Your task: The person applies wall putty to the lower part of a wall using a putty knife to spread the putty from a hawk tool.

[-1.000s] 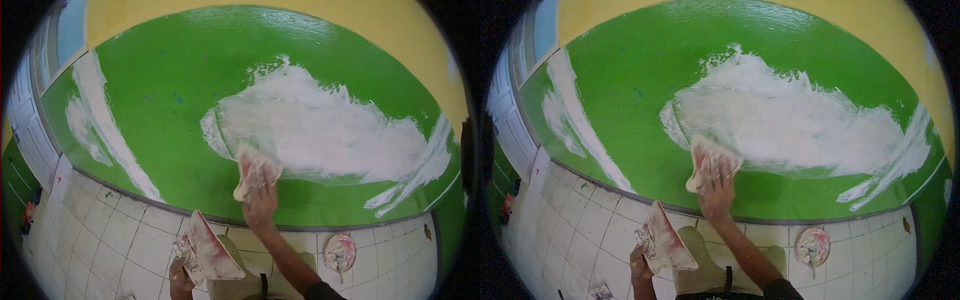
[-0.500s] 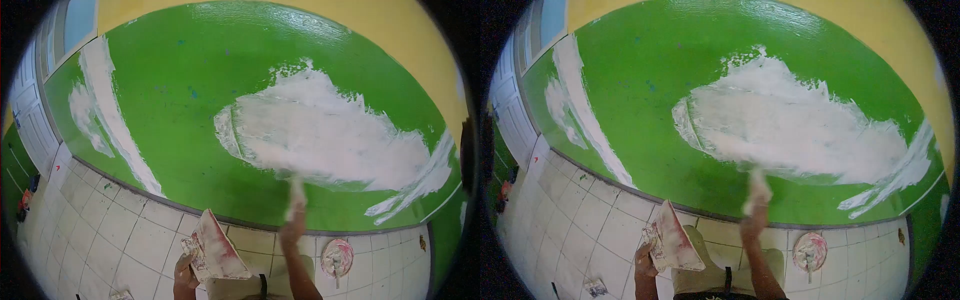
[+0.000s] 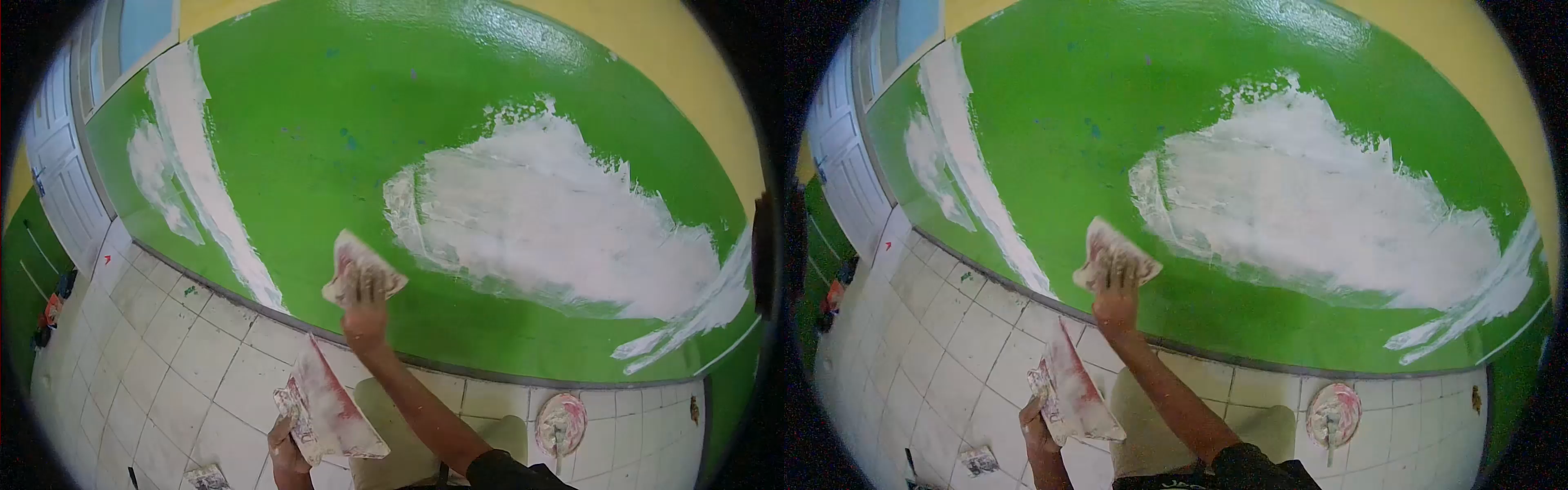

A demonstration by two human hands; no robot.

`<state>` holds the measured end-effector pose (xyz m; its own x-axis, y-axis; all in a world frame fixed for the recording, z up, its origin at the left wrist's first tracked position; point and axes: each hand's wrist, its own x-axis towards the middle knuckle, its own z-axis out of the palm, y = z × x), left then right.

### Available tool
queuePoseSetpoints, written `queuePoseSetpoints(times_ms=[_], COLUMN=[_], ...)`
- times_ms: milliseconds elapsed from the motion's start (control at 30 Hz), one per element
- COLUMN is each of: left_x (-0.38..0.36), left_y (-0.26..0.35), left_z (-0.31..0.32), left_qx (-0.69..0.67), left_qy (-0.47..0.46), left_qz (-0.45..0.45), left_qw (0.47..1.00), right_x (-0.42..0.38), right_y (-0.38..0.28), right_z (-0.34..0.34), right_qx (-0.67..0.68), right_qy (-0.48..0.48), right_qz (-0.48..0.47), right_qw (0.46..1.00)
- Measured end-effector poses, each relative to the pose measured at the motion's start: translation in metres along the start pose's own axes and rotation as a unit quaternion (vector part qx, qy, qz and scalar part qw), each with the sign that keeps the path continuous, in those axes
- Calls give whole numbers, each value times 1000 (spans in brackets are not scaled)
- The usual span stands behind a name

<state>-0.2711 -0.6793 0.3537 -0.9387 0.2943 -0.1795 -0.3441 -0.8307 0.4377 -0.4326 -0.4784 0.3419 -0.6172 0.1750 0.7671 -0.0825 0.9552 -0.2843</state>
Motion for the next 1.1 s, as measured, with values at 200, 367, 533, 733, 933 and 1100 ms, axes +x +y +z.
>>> queuePoseSetpoints(times_ms=[200, 367, 533, 733, 933, 1100], left_x=[4, 23, 37, 62, 79, 82], left_y=[6, 4, 7, 24, 33, 43], left_z=[7, 51, 103, 110, 102, 88], left_qx=[12, 12, -6, 26, 21, 24], left_qy=[-1, -96, -160, -174, -143, -113], left_qz=[17, -5, 24, 25, 54, 89], left_qw=[1000, 995, 987, 984, 988, 989], right_x=[22, 113, 23, -70, -68, 1], right_y=[4, 7, 64, 109, 194, 123], right_z=[-88, -146, -66, -109, -229, -148], right_qx=[52, -199, -306, -36, 122, -36], right_qy=[0, 11, -46, -134, 345, 276], right_qz=[-108, -168, -174, -94, 232, 198], right_qw=[993, 965, 935, 986, 901, 940])
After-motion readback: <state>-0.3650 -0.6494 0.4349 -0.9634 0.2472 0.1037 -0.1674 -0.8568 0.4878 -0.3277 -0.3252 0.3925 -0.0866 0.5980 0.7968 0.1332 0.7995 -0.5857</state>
